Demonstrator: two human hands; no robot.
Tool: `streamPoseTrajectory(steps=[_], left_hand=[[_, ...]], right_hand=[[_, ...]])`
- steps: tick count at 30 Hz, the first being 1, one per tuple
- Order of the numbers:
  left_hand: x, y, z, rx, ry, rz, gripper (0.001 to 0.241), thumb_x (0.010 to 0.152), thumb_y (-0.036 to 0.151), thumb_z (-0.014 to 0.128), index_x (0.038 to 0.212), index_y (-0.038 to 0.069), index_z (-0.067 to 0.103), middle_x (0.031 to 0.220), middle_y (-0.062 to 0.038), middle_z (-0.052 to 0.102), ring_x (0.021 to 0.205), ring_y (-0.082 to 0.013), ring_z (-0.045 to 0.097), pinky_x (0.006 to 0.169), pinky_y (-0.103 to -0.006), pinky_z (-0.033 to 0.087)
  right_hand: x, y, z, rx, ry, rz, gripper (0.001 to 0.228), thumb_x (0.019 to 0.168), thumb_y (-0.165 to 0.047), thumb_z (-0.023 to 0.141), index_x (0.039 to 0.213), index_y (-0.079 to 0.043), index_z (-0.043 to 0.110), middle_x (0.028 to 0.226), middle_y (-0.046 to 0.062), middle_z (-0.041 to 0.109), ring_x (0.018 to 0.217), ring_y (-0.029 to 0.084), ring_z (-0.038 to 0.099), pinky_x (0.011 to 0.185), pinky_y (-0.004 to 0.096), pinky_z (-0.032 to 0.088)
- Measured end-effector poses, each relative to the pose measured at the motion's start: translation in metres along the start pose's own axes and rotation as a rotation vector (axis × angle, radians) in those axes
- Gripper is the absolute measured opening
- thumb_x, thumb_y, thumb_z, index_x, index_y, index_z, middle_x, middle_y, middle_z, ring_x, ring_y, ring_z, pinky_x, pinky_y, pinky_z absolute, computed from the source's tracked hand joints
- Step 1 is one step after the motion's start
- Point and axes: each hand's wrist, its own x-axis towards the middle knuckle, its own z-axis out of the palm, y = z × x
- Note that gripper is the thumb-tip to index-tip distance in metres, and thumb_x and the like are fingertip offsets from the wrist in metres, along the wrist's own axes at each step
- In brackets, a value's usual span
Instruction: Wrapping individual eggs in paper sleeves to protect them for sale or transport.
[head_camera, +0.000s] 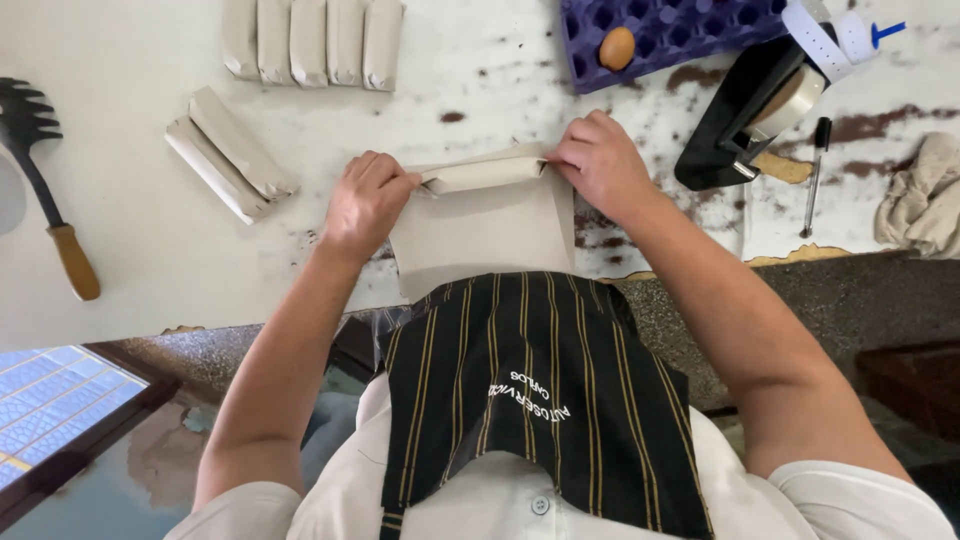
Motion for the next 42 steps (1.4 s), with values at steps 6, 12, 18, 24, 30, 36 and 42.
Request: streamPoseTrajectory(steps=[6,12,18,24,30,36,42], left_hand=[[-0.007,0.026,-0.004,0.189,0.152,0.107,0.018,0.119,0.014,0.073,0.120,0.012,0.090,0.103,-0.006,0.072,0.097,-0.0274,0.075,0.090,-0.0406,0.060],[-0.010,0.034,0.020,0.246,0.112,0.034,0.022,0.103,0.012,0.082,0.120,0.001,0.090,0.105,-0.012,0.074,0.102,-0.0314,0.077,0.091,-0.0435,0.062],[0.007,0.029,0.040,0.278,0.179,-0.082,0.013,0.096,0.007,0.080,0.085,0.009,0.072,0.084,-0.004,0.055,0.081,-0.0275,0.065,0.074,-0.0402,0.056],[0.045,0.050,0.009,0.047,0.263,-0.357,0.012,0.091,0.007,0.086,0.089,0.007,0.073,0.085,-0.004,0.058,0.081,-0.0288,0.070,0.071,-0.0396,0.061],[0.087,0.074,-0.033,-0.393,0.312,-0.745,0.011,0.093,0.005,0.089,0.100,0.005,0.081,0.089,-0.012,0.073,0.083,-0.0293,0.080,0.074,-0.0394,0.066],[0.102,0.073,-0.025,-0.900,0.279,-0.933,0.007,0.101,0.007,0.086,0.107,0.007,0.083,0.096,-0.006,0.083,0.092,-0.0148,0.079,0.085,-0.0356,0.071],[0.090,0.065,0.026,-0.878,0.036,-0.674,0.011,0.097,0.005,0.096,0.102,0.004,0.087,0.089,-0.006,0.077,0.084,-0.0116,0.073,0.077,-0.0298,0.064]], right_hand=[[-0.022,-0.035,0.022,-0.445,0.336,-0.175,0.023,0.122,-0.016,0.069,0.130,-0.006,0.088,0.119,0.009,0.075,0.108,0.031,0.070,0.094,0.044,0.057],[-0.008,-0.043,0.014,-0.358,0.318,-0.087,0.022,0.105,-0.010,0.079,0.124,-0.004,0.088,0.111,0.008,0.068,0.107,0.032,0.067,0.091,0.043,0.056],[0.004,-0.038,0.017,-0.445,0.230,-0.033,0.022,0.089,-0.021,0.088,0.104,-0.007,0.079,0.102,0.007,0.064,0.105,0.031,0.066,0.087,0.045,0.055],[0.007,-0.061,-0.001,-0.411,0.417,0.018,0.024,0.092,-0.007,0.086,0.115,-0.009,0.079,0.087,0.004,0.064,0.086,0.029,0.071,0.080,0.039,0.060],[-0.020,-0.107,-0.014,-0.175,0.400,0.083,0.022,0.101,-0.005,0.079,0.121,-0.013,0.079,0.080,-0.001,0.073,0.077,0.026,0.073,0.082,0.038,0.062],[-0.043,-0.154,-0.005,0.206,0.217,0.009,0.030,0.101,-0.019,0.093,0.125,-0.009,0.078,0.090,0.011,0.075,0.087,0.039,0.078,0.080,0.050,0.064],[-0.043,-0.167,-0.011,-0.078,0.221,-0.435,0.027,0.119,-0.028,0.078,0.098,-0.012,0.070,0.078,0.005,0.064,0.078,0.028,0.071,0.074,0.038,0.062]])
